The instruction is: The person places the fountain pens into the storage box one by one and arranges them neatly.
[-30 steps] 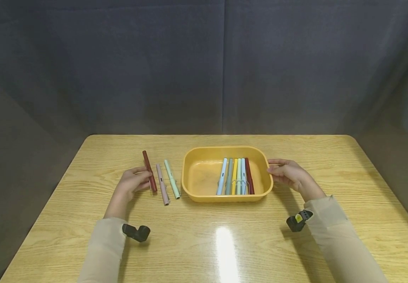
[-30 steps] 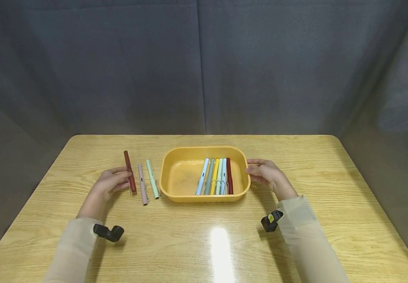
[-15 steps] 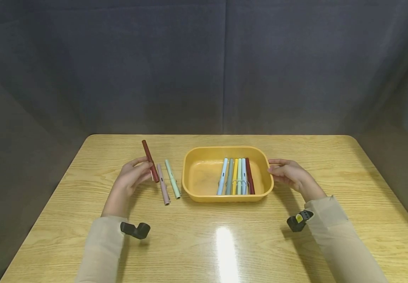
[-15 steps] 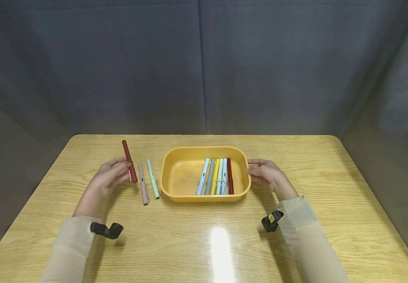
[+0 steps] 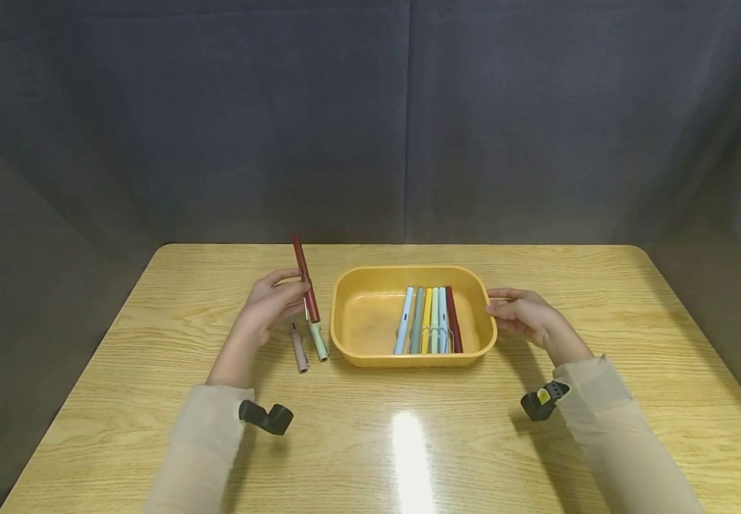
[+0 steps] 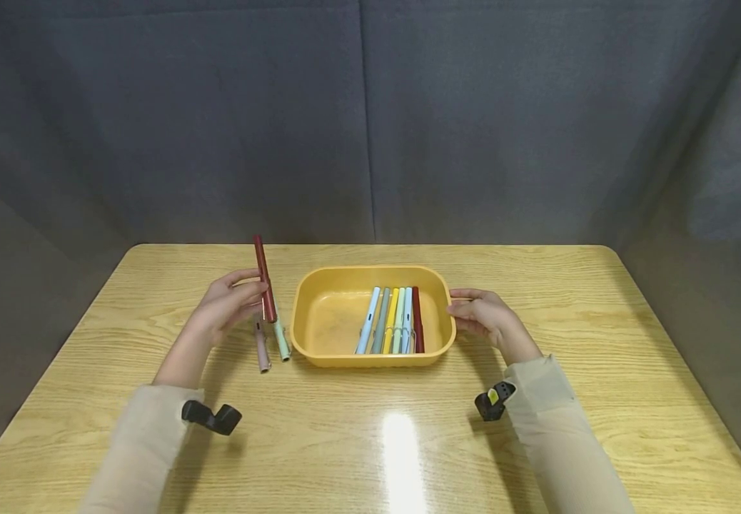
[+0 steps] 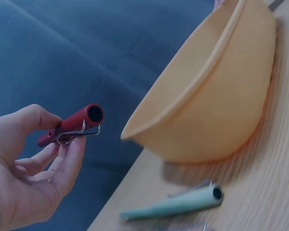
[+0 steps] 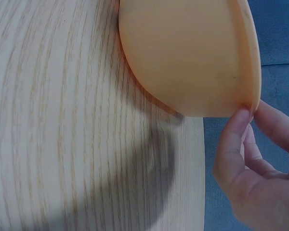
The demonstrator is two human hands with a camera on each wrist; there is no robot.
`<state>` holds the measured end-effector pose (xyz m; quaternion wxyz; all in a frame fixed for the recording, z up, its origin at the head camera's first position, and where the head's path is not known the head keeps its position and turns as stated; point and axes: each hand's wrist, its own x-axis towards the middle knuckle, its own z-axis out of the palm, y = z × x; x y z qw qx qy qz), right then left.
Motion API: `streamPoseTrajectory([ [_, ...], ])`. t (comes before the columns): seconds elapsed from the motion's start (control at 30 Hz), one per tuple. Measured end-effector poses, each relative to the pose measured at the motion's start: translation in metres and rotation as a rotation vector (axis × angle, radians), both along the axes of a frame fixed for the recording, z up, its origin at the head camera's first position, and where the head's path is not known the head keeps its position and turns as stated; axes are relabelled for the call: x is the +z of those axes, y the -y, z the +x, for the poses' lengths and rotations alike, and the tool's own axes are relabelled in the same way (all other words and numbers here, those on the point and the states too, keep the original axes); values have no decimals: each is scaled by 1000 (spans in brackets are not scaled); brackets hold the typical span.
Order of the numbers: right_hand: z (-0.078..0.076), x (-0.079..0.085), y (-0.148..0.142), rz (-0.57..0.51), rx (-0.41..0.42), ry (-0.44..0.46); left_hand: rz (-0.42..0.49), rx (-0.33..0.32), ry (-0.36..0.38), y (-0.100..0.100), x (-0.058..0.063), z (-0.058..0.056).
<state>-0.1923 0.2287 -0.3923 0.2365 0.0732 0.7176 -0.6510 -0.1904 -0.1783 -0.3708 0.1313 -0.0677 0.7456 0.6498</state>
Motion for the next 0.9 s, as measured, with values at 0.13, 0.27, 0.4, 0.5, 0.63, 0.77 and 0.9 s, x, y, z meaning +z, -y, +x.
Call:
streamPoseTrajectory([
  [0.13, 0, 0, 0, 2, -2, 0, 10, -3, 1, -14, 4, -1],
  [0.27, 0, 0, 0, -12, -2, -1, 29, -20, -6, -26, 7, -1],
  [0.4, 1, 1, 0, -22, -2, 1, 43, -51, -12, -38, 9, 0],
  [0.5, 0, 2, -1, -18, -2, 3, 30, -71, -19, -48, 10, 0],
  [0.63, 0, 2, -1, -26, 0, 5, 12, -97, -28, -62, 8, 1],
  [0.77, 1, 3, 0, -45, -1, 10, 15, -114, -19, -75, 4, 0],
  [0.9, 1, 3, 0, -42, -8, 19, 9, -125, -12, -86, -3, -1],
])
